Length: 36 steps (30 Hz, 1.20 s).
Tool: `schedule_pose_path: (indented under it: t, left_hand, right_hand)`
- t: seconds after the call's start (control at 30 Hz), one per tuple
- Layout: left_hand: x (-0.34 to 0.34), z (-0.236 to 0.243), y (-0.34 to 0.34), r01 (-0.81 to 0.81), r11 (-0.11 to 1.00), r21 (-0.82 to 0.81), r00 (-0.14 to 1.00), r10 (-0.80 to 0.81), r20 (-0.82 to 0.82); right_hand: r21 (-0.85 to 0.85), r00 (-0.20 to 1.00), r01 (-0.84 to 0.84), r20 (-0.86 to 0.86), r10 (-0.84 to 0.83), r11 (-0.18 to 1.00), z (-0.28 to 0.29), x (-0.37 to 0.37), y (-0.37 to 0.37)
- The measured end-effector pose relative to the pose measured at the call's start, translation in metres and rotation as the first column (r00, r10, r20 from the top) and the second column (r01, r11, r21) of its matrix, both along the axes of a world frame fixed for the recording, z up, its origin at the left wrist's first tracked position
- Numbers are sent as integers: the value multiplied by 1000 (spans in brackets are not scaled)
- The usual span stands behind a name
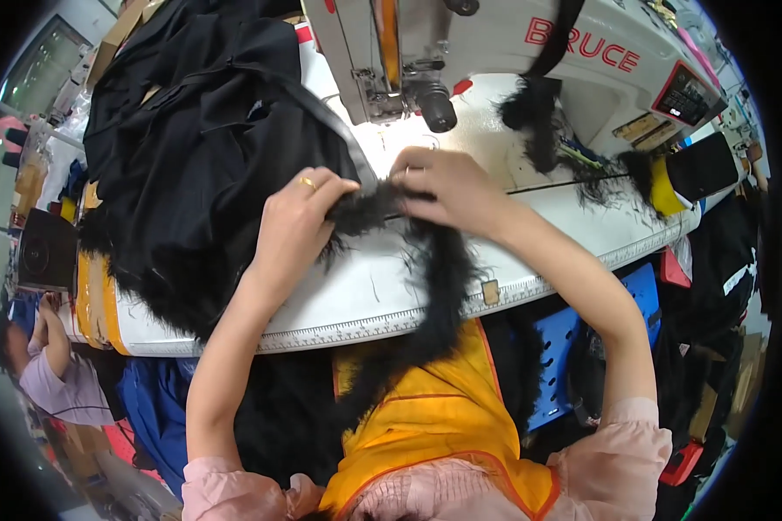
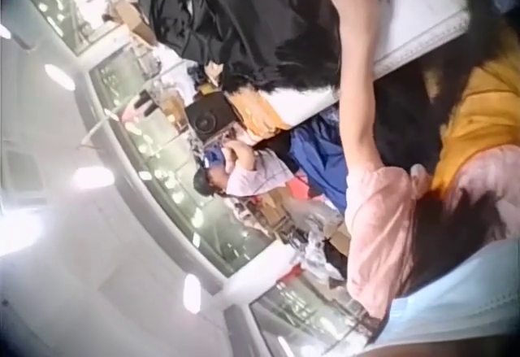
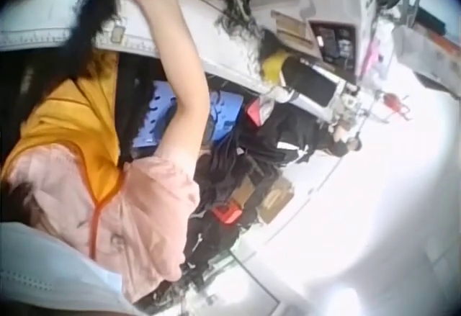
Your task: Sewing a fur trim strip onto a black garment using an industrial sewing machine.
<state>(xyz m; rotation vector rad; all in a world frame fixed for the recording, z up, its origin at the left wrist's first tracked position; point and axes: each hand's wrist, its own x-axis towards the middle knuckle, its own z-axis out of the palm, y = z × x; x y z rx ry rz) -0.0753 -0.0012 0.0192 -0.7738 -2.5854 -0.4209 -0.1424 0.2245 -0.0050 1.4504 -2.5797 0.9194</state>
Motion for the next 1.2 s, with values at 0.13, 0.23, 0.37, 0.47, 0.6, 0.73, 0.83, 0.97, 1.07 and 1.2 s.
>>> schedule_pose_path:
  t: [0.13, 0.23, 0.37, 0.47, 0.6, 0.73, 0.83, 0.97, 1.07, 1.2]
  left_hand:
    - [15, 10, 8, 13, 999, 51, 1000, -12, -11]
    - [11, 8, 3, 54, 999, 0, 985, -53, -163]
    - [20, 15, 2, 13, 1000, 12, 998, -12, -68]
    - [23, 9, 3, 57, 998, 40, 996, -54, -77]
    - [27, 3, 7, 65, 997, 41, 991, -60, -116]
    - [23, 3, 13, -16, 993, 117, 996, 25, -81]
    - [26, 0, 20, -123, 972, -202, 956, 61, -288]
    - [26, 4, 29, -191, 943, -272, 921, 77, -381]
    - [23, -3, 27, -178, 942, -283, 950, 89, -299]
    - [19, 5, 24, -50, 997, -66, 996, 45, -72]
  right_hand:
    - [-65, 1000, -13, -14, 12, 998, 2, 10, -9]
    - [8, 999, 32, 15, -33, 999, 12, 14, -12]
    - [84, 997, 73, -4, -73, 994, 23, 29, -7]
    - [84, 995, 25, -103, -17, 996, 19, 35, -3]
    - [19, 982, 34, 183, -37, 999, 20, 40, -6]
    - [-59, 655, 134, 754, -44, 989, 17, 28, -23]
    - [-226, 613, 213, 788, 50, 951, -5, 21, -28]
    - [-230, 607, 226, 793, 47, 946, 3, 17, -24]
    - [-13, 712, 131, 697, -85, 991, 23, 19, -17]
    - [140, 992, 123, 15, -127, 982, 35, 28, 6]
